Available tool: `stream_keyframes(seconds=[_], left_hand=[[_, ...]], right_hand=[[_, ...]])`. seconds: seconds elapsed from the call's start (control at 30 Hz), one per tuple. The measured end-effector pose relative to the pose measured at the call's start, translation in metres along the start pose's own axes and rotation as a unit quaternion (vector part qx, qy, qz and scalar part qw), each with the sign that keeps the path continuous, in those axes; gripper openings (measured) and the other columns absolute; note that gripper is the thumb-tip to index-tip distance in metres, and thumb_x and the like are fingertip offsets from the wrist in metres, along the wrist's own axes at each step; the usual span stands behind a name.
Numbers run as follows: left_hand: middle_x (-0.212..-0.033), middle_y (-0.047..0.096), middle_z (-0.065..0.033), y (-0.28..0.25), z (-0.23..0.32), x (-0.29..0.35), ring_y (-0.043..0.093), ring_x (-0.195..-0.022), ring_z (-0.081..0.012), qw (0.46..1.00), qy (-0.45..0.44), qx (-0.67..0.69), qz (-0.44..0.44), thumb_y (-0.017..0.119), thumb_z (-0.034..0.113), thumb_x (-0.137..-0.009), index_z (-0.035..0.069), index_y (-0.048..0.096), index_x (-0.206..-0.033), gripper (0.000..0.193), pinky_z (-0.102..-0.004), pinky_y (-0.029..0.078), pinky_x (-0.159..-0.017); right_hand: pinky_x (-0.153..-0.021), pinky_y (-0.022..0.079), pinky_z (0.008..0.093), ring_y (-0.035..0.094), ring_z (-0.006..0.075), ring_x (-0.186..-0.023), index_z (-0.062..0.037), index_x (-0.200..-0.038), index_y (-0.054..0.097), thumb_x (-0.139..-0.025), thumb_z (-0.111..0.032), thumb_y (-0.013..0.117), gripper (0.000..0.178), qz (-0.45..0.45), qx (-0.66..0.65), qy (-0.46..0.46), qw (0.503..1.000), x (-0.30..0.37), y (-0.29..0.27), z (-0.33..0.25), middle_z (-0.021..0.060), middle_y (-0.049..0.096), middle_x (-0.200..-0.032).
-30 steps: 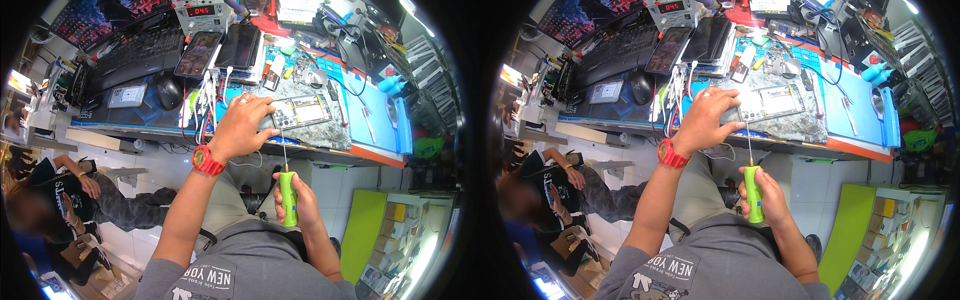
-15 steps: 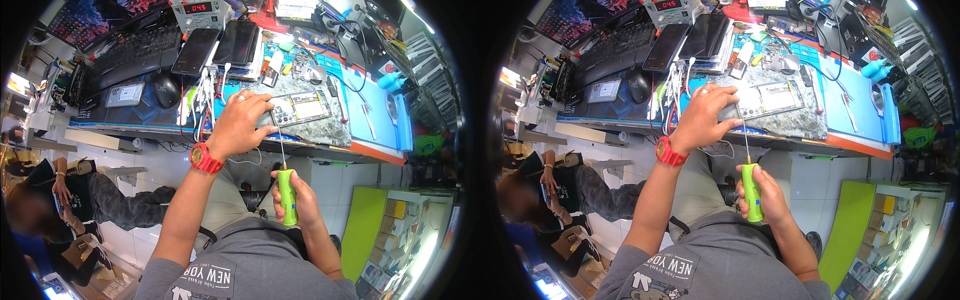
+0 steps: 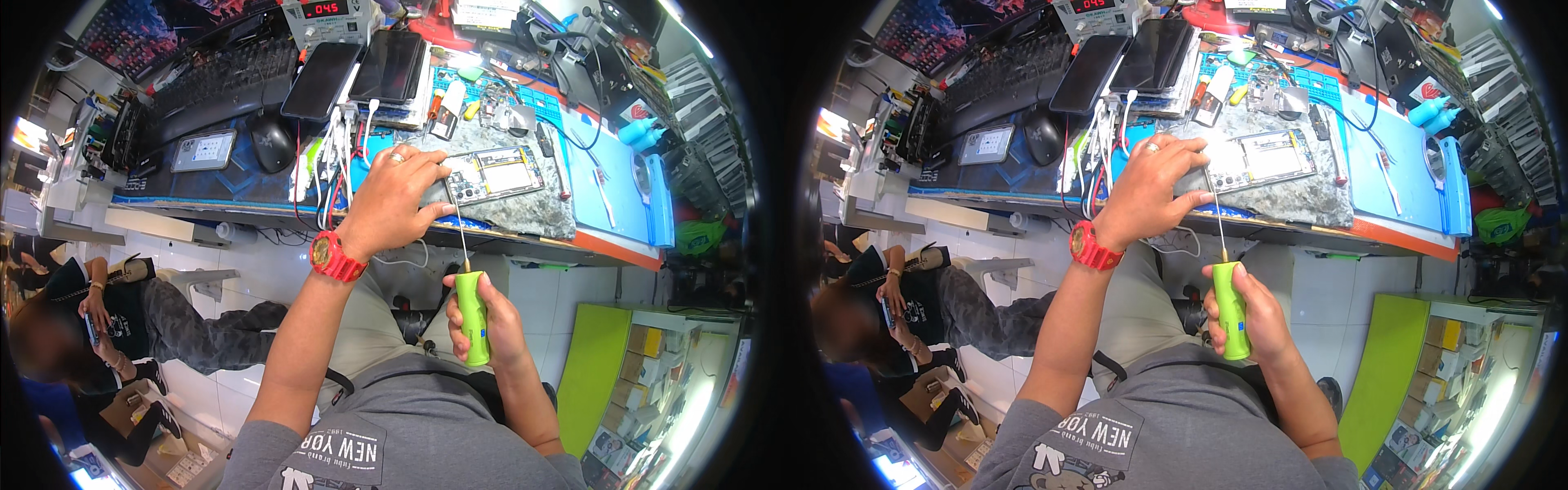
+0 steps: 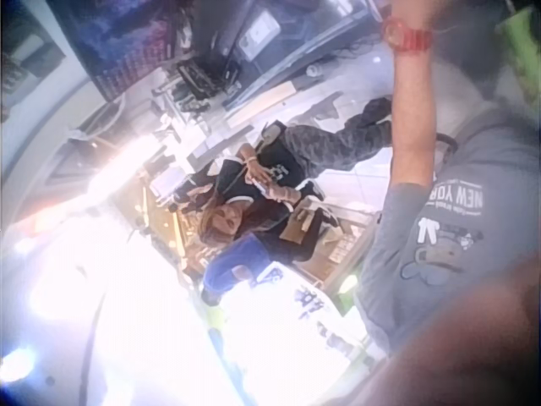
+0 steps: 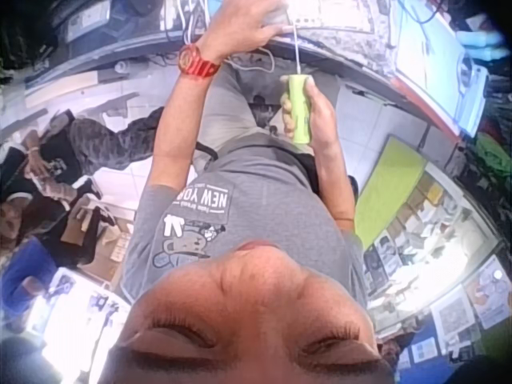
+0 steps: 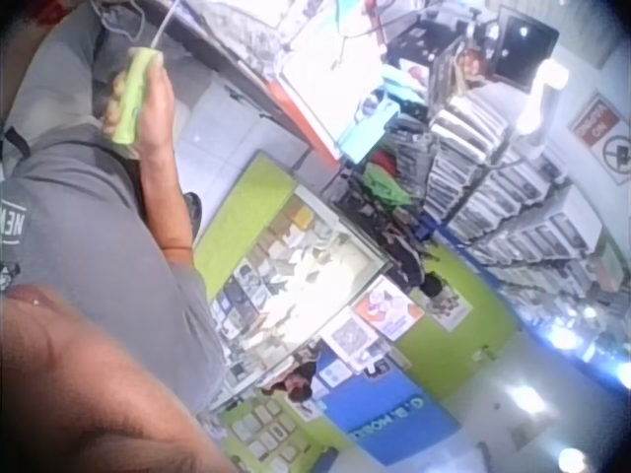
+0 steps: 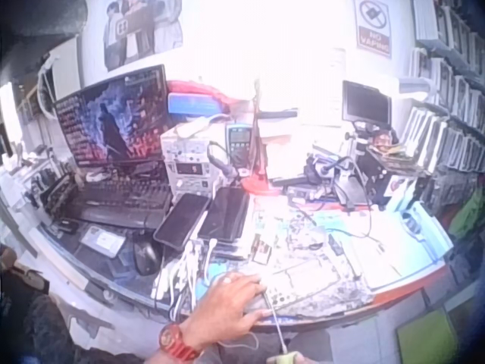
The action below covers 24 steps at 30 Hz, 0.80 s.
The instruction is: The person is repairing a mobile phone by using an electric screwdriver to remove small screws from the internal chassis and handling the motherboard and components.
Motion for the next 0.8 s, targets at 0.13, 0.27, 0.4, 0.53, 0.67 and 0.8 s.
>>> stream_keyframes(seconds=[0.13, 0.27, 0.4, 0.53, 0.67, 0.8], left_hand=[[-0.136, 0.066, -0.0135, 0.0003, 0.0007, -0.0002, 0.058, -0.124, -0.0341, 1.000, -0.002, -0.001, -0.003, 0.082, 0.028, -0.082, 0.003, 0.069, -0.116, 0.044, -0.0492, 0.040, -0.109], [-0.136, 0.066, -0.0133, -0.0001, 0.0009, 0.0001, 0.058, -0.124, -0.0341, 1.000, -0.003, -0.002, -0.006, 0.082, 0.027, -0.082, 0.003, 0.068, -0.117, 0.044, -0.0495, 0.039, -0.109], [-0.136, 0.066, -0.0132, -0.0003, 0.0008, -0.0003, 0.058, -0.124, -0.0343, 1.000, -0.006, -0.004, -0.009, 0.082, 0.027, -0.082, 0.004, 0.068, -0.117, 0.044, -0.0496, 0.039, -0.110], [-0.136, 0.066, -0.0134, -0.0005, 0.0014, -0.0002, 0.059, -0.123, -0.0345, 1.000, -0.003, -0.001, -0.004, 0.082, 0.027, -0.082, 0.004, 0.068, -0.117, 0.044, -0.0496, 0.039, -0.110], [-0.136, 0.066, -0.0135, -0.0008, 0.0023, -0.0004, 0.059, -0.123, -0.0346, 1.000, -0.003, -0.002, -0.003, 0.081, 0.027, -0.082, 0.004, 0.069, -0.117, 0.044, -0.0496, 0.039, -0.111], [-0.136, 0.066, -0.0135, 0.0000, 0.0026, -0.0006, 0.059, -0.123, -0.0347, 1.000, 0.000, -0.007, -0.004, 0.081, 0.028, -0.082, 0.004, 0.069, -0.118, 0.045, -0.0496, 0.039, -0.112]], right_hand=[[-0.041, 0.049, 0.0327, 0.055, 0.0182, -0.048, 0.0009, -0.137, 0.050, -0.112, -0.052, 0.032, 0.062, -0.002, -0.003, -0.003, 1.000, -0.0007, -0.0007, -0.0005, 0.0103, 0.054, -0.082], [-0.040, 0.049, 0.0328, 0.054, 0.0180, -0.048, 0.0009, -0.137, 0.050, -0.112, -0.052, 0.032, 0.061, -0.001, -0.001, -0.003, 1.000, 0.0006, -0.0002, -0.0014, 0.0104, 0.054, -0.082], [-0.044, 0.053, 0.0338, 0.059, 0.0198, -0.052, -0.0001, -0.137, 0.049, -0.112, -0.049, 0.035, 0.057, -0.032, -0.032, 0.002, 0.999, 0.0008, -0.0015, 0.0000, 0.0111, 0.057, -0.084], [-0.044, 0.053, 0.0338, 0.059, 0.0196, -0.052, 0.0000, -0.137, 0.049, -0.113, -0.049, 0.035, 0.056, -0.039, -0.035, 0.004, 0.999, -0.0001, -0.0012, -0.0003, 0.0110, 0.057, -0.084], [-0.041, 0.049, 0.0332, 0.054, 0.0178, -0.048, 0.0012, -0.137, 0.050, -0.112, -0.051, 0.032, 0.060, -0.008, -0.007, 0.007, 1.000, -0.0012, 0.0002, -0.0002, 0.0105, 0.053, -0.082], [-0.042, 0.050, 0.0334, 0.056, 0.0183, -0.050, 0.0006, -0.137, 0.049, -0.113, -0.049, 0.034, 0.057, -0.012, 0.001, 0.006, 1.000, -0.0007, -0.0014, -0.0023, 0.0105, 0.055, -0.082]])
Point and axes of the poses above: each hand's wrist, its own x-axis away from the middle knuckle, its own y-axis out of the palm, z = x × y, the point moved 8 cm from there along -x, towards the middle knuckle
